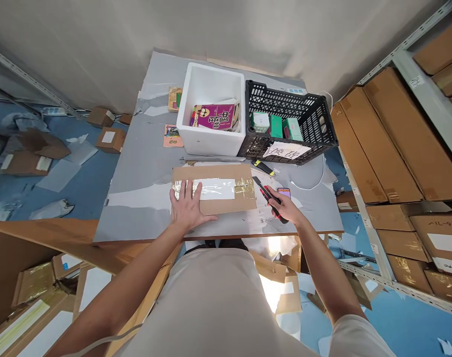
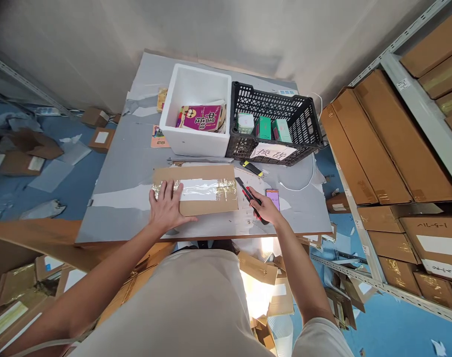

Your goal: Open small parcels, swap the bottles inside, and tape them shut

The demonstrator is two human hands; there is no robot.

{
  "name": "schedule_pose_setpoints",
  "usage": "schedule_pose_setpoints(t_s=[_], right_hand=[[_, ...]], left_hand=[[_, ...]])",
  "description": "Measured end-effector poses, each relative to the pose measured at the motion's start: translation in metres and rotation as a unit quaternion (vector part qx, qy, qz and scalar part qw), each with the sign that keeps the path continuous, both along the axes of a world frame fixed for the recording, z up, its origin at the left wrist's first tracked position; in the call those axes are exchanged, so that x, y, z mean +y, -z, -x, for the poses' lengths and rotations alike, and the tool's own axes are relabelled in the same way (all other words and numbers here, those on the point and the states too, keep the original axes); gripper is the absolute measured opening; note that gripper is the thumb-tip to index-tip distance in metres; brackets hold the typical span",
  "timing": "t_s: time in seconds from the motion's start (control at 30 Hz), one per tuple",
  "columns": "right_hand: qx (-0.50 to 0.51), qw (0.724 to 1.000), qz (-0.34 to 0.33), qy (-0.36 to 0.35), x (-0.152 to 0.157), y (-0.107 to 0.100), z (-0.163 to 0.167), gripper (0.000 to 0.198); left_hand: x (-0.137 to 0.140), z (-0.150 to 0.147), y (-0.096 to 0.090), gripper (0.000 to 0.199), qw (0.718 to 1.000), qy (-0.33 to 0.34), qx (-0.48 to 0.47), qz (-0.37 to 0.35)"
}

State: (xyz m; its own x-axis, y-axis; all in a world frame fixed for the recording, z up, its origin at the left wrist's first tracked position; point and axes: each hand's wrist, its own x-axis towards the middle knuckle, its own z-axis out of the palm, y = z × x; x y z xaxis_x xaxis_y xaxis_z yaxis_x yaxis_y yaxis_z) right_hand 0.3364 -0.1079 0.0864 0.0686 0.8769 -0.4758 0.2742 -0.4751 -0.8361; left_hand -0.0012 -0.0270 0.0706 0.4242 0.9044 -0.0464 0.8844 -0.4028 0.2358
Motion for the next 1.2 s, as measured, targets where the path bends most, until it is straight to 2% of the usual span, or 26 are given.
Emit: schedule_pose_setpoints(t_s=[0.13, 0.27, 0.37, 0.47, 0.6, 0.7, 0.87, 0.97, 1.03, 1.1, 1.2], right_hand=[[0.010, 1.000, 0.005, -0.002, -0.001, 0.001, 0.001, 0.062], [0.024, 0.999, 0.017, -0.031, 0.005, -0.003, -0.012, 0.062], [0.001, 0.997, 0.038, -0.073, 0.018, -0.011, -0.024, 0.062], [-0.031, 0.995, 0.042, -0.081, 0.027, -0.018, -0.026, 0.059], [-0.018, 0.992, 0.061, -0.107, 0.017, -0.017, -0.011, 0.058], [-0.024, 0.989, 0.076, -0.124, 0.004, -0.014, -0.002, 0.057], [0.006, 0.995, 0.060, -0.077, -0.018, -0.019, -0.019, 0.057], [0.050, 0.998, 0.022, 0.012, -0.033, -0.016, -0.032, 0.066], [0.071, 0.993, -0.019, 0.095, -0.037, -0.004, -0.028, 0.069], [0.082, 0.981, -0.058, 0.167, -0.035, 0.015, -0.010, 0.061], [0.121, 0.970, -0.074, 0.197, -0.025, 0.046, 0.029, 0.053]], left_hand=[[-0.001, 0.000, 0.000, 0.127, 1.000, -0.005, 0.007, -0.004], [-0.001, 0.000, 0.002, 0.131, 1.000, -0.003, 0.015, -0.005], [0.001, 0.000, 0.002, 0.128, 1.000, 0.015, 0.025, -0.002], [0.003, -0.001, 0.002, 0.123, 0.999, 0.026, 0.034, -0.001], [0.005, -0.003, 0.003, 0.119, 0.999, 0.006, 0.038, -0.003], [0.005, -0.002, 0.005, 0.119, 0.999, 0.019, 0.027, -0.005], [0.006, -0.001, 0.010, 0.119, 1.000, 0.018, -0.008, -0.016], [0.005, 0.003, 0.010, 0.119, 0.998, 0.024, -0.056, -0.029], [0.003, 0.011, 0.011, 0.113, 0.992, 0.016, -0.112, -0.051], [-0.002, 0.027, 0.015, 0.106, 0.980, -0.027, -0.178, -0.082], [-0.015, 0.058, 0.036, 0.106, 0.948, -0.139, -0.276, -0.076]])
